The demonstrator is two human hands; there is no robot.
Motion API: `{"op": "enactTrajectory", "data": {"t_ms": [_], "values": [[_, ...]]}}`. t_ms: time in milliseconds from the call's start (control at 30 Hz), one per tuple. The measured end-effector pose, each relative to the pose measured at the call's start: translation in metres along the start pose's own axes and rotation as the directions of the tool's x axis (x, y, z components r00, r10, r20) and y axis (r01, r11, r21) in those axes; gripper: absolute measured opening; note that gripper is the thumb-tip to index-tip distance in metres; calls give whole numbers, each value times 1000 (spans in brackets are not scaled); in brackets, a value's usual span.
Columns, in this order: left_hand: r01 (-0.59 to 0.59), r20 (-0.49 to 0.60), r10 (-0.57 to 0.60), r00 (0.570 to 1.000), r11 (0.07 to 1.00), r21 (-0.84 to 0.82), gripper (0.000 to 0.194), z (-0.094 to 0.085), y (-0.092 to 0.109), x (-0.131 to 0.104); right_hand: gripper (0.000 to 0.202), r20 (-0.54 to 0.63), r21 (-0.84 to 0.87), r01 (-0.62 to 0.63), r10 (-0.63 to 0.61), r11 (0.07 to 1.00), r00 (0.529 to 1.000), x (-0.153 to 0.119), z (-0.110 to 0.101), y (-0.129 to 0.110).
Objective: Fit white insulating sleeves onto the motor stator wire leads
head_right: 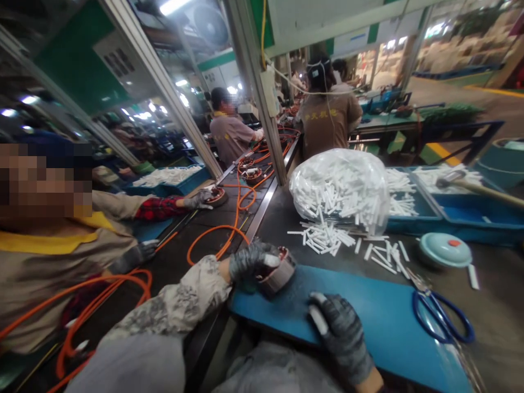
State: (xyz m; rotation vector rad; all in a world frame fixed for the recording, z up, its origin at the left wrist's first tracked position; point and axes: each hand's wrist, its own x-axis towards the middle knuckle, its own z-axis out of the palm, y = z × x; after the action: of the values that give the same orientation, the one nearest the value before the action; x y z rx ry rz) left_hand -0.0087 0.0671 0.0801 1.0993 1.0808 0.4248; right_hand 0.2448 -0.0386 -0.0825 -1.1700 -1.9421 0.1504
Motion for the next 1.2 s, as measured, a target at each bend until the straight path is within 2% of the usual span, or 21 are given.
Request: {"op": "enactTrajectory", "data": {"t_ms": [100, 167, 200, 233, 267, 333, 400, 467, 533, 633, 700, 767, 867, 967, 1067, 1133, 1200], "values": [[-58, 135, 60, 989, 998, -18, 54, 28, -6, 12, 46, -51, -1, 99, -99, 995, 994, 33, 6, -15], [-191, 235, 164, 958, 977, 99, 51, 35, -7, 16, 42, -47, 17, 175, -174, 984, 984, 48, 4, -16], [-283, 254, 224, 941, 933, 224, 46, 36, -8, 17, 41, -34, 39, 199, -198, 979, 980, 51, 2, -15], [-361, 253, 278, 927, 848, 388, 41, 36, -9, 19, 40, -15, 67, 212, -211, 975, 977, 53, -1, -13], [-399, 240, 319, 917, 727, 559, 38, 35, -10, 21, 39, 1, 99, 209, -210, 973, 978, 54, -4, -10], [-375, 229, 343, 911, 456, 807, 35, 33, -14, 25, 39, 24, 172, 145, -151, 974, 988, 53, -11, -4], [-337, 254, 293, 922, 282, 898, 31, 32, -18, 29, 37, 49, 244, 54, -68, 968, 996, 56, -15, 2], [-313, 260, 251, 933, 203, 928, 29, 33, -21, 30, 34, 107, 304, -35, 2, 952, 994, 62, -16, 6], [-226, 187, 266, 946, 123, 966, 31, 34, -22, 29, 34, 209, 357, -105, 30, 928, 978, 73, -18, 9], [-83, 73, 327, 942, 17, 996, 37, 34, -23, 25, 38, 419, 478, -265, 47, 837, 907, 91, -24, 15], [-87, 76, 343, 936, 18, 996, 38, 33, -24, 23, 41, 540, 548, -354, 2, 758, 842, 101, -27, 18], [-122, 101, 337, 936, 42, 992, 36, 33, -25, 20, 43, 612, 566, -406, -36, 718, 790, 108, -26, 20], [-149, 120, 333, 935, 61, 987, 34, 35, -25, 16, 47, 662, 555, -495, 7, 668, 750, 112, -15, 18], [-154, 113, 374, 920, 81, 985, 35, 36, -26, 14, 50, 668, 538, -601, 136, 592, 732, 110, 0, 12], [-185, 129, 378, 917, 116, 976, 35, 29, -29, 14, 50, 640, 516, -621, 216, 590, 737, 109, 3, 4], [-258, 194, 337, 921, 156, 953, 33, 21, -30, 16, 50, 644, 528, -588, 162, 613, 748, 112, -2, 1], [-364, 291, 304, 907, 219, 905, 32, 12, -29, 20, 50, 645, 541, -530, 83, 653, 760, 114, -8, -1]]}}
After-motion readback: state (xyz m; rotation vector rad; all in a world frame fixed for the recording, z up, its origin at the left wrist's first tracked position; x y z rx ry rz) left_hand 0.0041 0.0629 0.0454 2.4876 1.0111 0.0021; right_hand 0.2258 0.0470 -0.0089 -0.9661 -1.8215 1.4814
